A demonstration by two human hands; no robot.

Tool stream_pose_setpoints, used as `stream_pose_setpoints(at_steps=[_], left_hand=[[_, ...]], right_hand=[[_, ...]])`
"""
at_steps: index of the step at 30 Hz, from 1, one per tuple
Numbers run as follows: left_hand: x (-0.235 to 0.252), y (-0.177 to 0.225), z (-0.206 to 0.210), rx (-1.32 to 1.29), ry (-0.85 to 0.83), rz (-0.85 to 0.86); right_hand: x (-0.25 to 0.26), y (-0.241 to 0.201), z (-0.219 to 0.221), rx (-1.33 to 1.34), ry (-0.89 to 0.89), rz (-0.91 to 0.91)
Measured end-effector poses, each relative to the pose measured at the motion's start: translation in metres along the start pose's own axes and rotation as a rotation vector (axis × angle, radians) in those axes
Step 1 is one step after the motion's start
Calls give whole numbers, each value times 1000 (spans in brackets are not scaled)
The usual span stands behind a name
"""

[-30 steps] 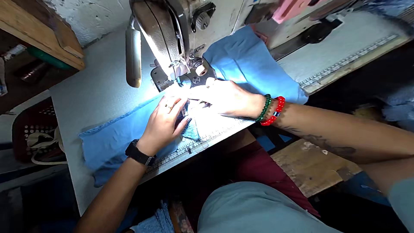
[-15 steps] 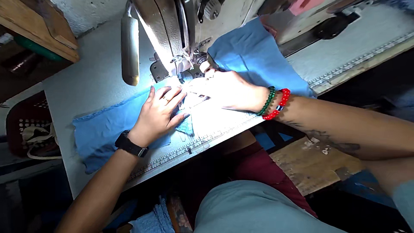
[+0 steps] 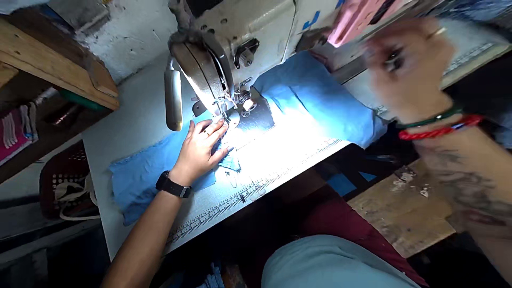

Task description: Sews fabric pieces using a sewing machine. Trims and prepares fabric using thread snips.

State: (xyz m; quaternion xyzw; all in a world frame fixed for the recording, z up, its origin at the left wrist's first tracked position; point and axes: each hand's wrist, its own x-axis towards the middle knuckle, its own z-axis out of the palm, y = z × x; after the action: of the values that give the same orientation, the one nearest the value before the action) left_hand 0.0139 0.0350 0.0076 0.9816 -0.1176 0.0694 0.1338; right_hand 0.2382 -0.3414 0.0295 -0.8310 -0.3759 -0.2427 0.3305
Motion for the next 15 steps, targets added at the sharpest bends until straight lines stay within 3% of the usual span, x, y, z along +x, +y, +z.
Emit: stream_pose_setpoints(at_steps=[2, 5, 9, 15], left_hand=[[-1, -1, 0, 9, -10, 0], [2, -4, 0, 2, 3, -1], [-2, -2, 1, 10, -1, 7], [-2, -5, 2, -3, -8, 18]], right_hand=[[-2, 30, -15, -76, -47, 167], [-15, 36, -7, -70, -80, 249], [-31, 39, 5, -79, -119, 273], [-30, 42, 8, -59, 21, 212]])
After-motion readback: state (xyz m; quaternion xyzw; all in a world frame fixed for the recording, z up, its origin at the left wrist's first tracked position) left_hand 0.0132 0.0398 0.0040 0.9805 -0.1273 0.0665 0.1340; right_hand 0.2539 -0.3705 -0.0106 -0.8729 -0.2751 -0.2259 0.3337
